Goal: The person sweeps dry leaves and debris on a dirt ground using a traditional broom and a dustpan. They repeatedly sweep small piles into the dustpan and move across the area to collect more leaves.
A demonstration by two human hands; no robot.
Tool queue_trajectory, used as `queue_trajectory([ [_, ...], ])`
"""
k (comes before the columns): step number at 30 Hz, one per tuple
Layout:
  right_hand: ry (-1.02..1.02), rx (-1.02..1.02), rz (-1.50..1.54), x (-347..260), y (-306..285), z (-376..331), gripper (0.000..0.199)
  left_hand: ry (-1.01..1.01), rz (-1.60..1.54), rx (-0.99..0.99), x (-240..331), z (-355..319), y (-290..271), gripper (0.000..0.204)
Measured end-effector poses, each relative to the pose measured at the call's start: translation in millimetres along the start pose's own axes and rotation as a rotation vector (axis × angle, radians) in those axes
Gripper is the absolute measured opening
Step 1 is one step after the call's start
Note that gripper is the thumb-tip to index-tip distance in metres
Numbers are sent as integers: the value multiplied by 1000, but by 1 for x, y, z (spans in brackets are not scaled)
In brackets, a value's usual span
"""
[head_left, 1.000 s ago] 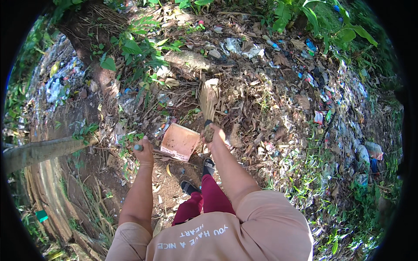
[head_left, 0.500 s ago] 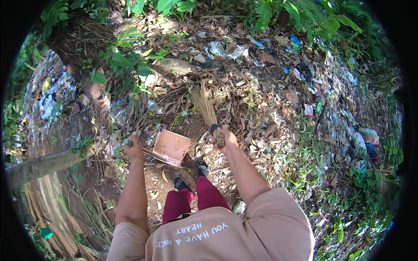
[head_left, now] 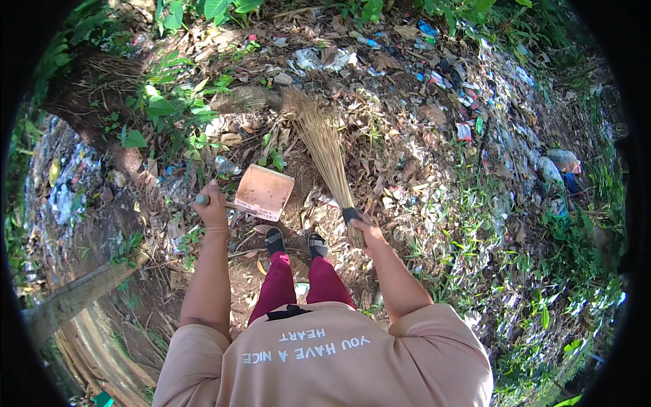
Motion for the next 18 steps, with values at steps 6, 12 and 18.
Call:
queue_trajectory([
  [6,374,-24,316,137,-51,-149,36,-78,147,-221,-63,10,17,30],
  [12,521,-21,1394,227,-2,-123,35,-44,148,-486,-84,15,59,30],
  [18,323,-127,1332,101,120,34,35,-85,138,-519,-86,7,75,34],
])
Point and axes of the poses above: each hand's wrist, its own z-axis towards the middle knuckle, its own y-axis out of the palm, x = y × z, the point moved 6 cm from there along z, towards the middle knuckle, and after that the axes turned 12 degrees about y, right-handed, at the moved point
